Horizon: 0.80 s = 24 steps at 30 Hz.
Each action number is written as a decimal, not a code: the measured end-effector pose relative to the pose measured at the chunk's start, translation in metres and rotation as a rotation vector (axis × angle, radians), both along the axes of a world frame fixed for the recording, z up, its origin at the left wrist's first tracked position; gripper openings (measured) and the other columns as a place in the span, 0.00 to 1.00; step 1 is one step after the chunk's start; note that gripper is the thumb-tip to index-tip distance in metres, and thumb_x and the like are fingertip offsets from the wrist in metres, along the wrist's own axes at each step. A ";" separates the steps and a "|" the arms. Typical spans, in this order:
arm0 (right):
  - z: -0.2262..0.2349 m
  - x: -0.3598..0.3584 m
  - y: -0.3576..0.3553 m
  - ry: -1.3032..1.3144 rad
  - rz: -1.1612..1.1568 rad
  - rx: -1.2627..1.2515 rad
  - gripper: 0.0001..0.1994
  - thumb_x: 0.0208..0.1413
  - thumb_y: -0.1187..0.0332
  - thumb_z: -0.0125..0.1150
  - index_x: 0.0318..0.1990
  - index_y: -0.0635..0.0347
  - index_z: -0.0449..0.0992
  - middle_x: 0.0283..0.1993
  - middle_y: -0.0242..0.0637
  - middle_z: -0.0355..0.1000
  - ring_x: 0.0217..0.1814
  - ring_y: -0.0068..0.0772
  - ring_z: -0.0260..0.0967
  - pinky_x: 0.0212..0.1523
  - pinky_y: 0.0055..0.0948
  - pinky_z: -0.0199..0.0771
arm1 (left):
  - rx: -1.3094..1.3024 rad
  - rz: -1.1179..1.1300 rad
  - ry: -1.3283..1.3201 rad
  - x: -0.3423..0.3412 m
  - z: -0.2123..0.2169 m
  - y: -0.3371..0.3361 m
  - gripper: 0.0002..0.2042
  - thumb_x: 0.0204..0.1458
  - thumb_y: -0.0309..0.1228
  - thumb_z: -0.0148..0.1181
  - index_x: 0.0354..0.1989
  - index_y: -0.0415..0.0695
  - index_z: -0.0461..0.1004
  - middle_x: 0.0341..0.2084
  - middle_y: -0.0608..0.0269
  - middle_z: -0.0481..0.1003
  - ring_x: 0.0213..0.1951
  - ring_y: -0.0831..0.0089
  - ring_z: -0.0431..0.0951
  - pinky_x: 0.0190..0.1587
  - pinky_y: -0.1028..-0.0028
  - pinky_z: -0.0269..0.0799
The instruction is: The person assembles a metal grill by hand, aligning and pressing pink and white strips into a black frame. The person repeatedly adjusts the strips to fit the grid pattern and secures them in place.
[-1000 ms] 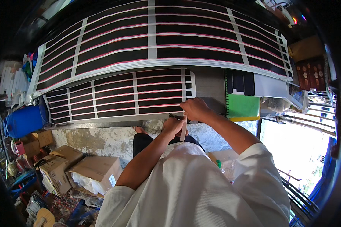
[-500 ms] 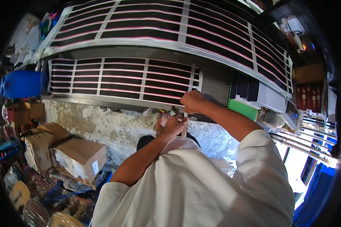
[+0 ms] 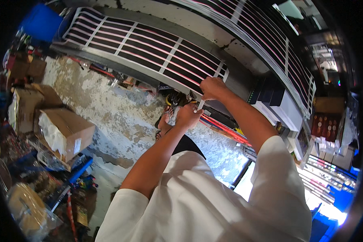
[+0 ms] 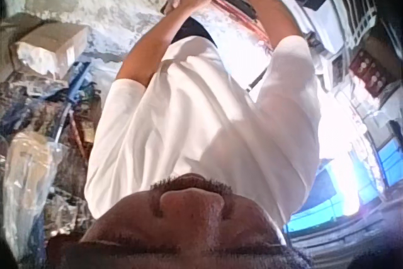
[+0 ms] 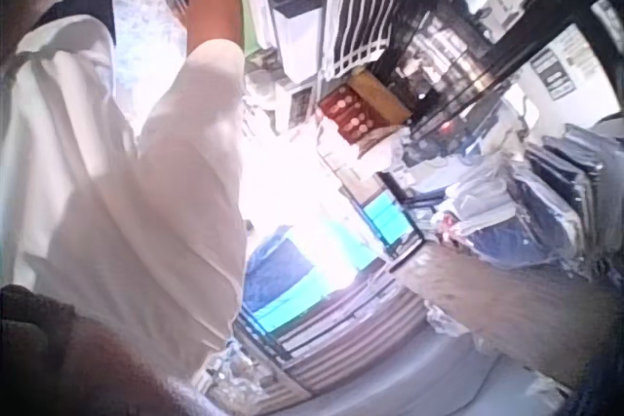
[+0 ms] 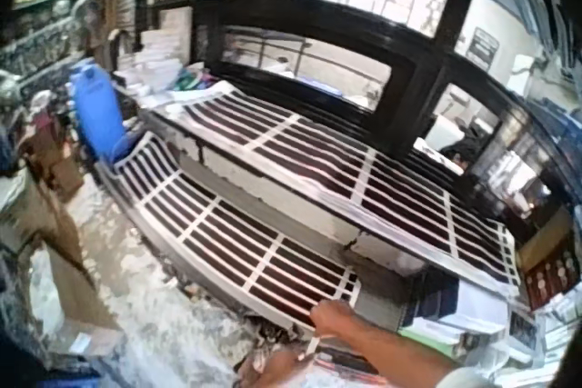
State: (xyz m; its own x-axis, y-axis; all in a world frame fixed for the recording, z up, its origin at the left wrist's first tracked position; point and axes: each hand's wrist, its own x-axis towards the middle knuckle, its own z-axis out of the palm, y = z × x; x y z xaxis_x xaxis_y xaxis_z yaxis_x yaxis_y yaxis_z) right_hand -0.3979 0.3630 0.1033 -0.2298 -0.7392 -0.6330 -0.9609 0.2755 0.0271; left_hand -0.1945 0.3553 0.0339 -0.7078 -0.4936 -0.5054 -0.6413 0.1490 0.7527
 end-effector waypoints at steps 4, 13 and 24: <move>0.009 0.010 0.001 0.046 0.003 0.005 0.17 0.47 0.57 0.82 0.44 0.53 0.93 0.49 0.47 0.88 0.55 0.50 0.88 0.57 0.47 0.87 | 0.051 0.107 0.022 0.000 -0.012 0.009 0.23 0.59 0.51 0.73 0.52 0.45 0.87 0.37 0.44 0.88 0.39 0.49 0.91 0.44 0.54 0.85; 0.000 0.013 0.012 0.000 0.050 -0.019 0.15 0.52 0.57 0.80 0.43 0.53 0.91 0.46 0.47 0.87 0.55 0.53 0.86 0.59 0.51 0.86 | 0.080 0.301 0.117 -0.001 -0.027 0.032 0.22 0.58 0.44 0.76 0.56 0.46 0.85 0.37 0.40 0.87 0.44 0.47 0.90 0.51 0.53 0.83; -0.022 -0.003 0.014 -0.060 0.172 -0.108 0.12 0.50 0.61 0.76 0.41 0.54 0.91 0.46 0.48 0.88 0.56 0.53 0.86 0.59 0.50 0.86 | -0.529 -0.354 0.197 -0.009 -0.004 0.065 0.18 0.59 0.37 0.74 0.56 0.47 0.85 0.34 0.42 0.86 0.37 0.48 0.90 0.43 0.53 0.85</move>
